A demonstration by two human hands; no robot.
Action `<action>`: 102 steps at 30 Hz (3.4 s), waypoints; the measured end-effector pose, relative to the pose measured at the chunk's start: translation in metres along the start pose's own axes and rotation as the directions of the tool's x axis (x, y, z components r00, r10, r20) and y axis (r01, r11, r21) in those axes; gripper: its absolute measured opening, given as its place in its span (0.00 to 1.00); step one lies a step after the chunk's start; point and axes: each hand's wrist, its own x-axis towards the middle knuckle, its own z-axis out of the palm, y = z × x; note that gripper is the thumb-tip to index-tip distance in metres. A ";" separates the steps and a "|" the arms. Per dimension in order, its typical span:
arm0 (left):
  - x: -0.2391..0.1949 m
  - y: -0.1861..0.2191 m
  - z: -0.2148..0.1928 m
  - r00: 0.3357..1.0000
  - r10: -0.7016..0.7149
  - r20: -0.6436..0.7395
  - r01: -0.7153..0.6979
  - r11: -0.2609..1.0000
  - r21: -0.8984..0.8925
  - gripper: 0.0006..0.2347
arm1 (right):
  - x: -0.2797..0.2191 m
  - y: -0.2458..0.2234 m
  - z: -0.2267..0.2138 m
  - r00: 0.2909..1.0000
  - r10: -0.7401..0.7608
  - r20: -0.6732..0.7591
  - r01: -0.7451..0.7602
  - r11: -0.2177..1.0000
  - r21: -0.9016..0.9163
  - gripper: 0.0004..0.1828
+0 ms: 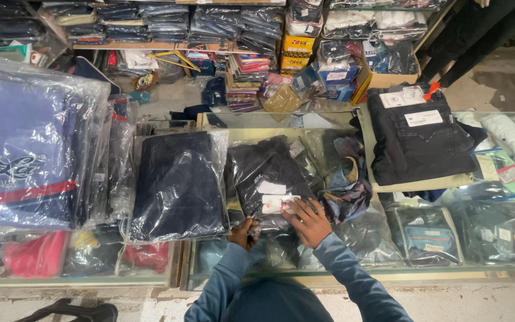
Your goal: The person repeatedly picks up folded trousers from a glass counter, places them into clear plastic bags, and sets the packaged items aside. They handle several pairs of trousers in different colors, including black, beige, and blue, throughout the episode.
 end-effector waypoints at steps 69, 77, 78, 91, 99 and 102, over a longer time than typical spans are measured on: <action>-0.024 -0.003 -0.031 0.815 0.576 0.069 -0.364 0.416 0.833 0.38 | 0.069 -0.007 0.117 0.925 -0.246 0.290 0.211 0.967 0.145 0.32; -0.034 0.012 -0.020 0.908 0.418 -0.029 -0.179 0.451 0.874 0.35 | 0.063 0.064 0.111 0.942 0.219 0.255 -0.229 0.973 0.009 0.37; -0.035 0.012 -0.019 0.943 0.321 -0.091 -0.110 0.558 0.822 0.35 | 0.064 0.090 0.112 0.897 0.394 0.203 -0.393 0.919 -0.046 0.37; -0.040 -0.001 -0.027 0.933 0.273 0.234 -0.357 0.627 0.693 0.29 | -0.052 -0.017 0.064 0.151 0.988 -0.010 -0.712 0.116 0.692 0.36; -0.088 0.009 0.042 0.861 0.419 0.288 -0.496 0.569 0.656 0.29 | -0.055 -0.048 0.090 0.183 0.310 0.933 0.023 -0.950 0.311 0.37; -0.117 0.018 0.075 0.801 0.439 0.408 -0.582 0.408 0.703 0.23 | -0.030 -0.032 0.107 0.251 0.392 0.885 0.033 -0.917 0.396 0.36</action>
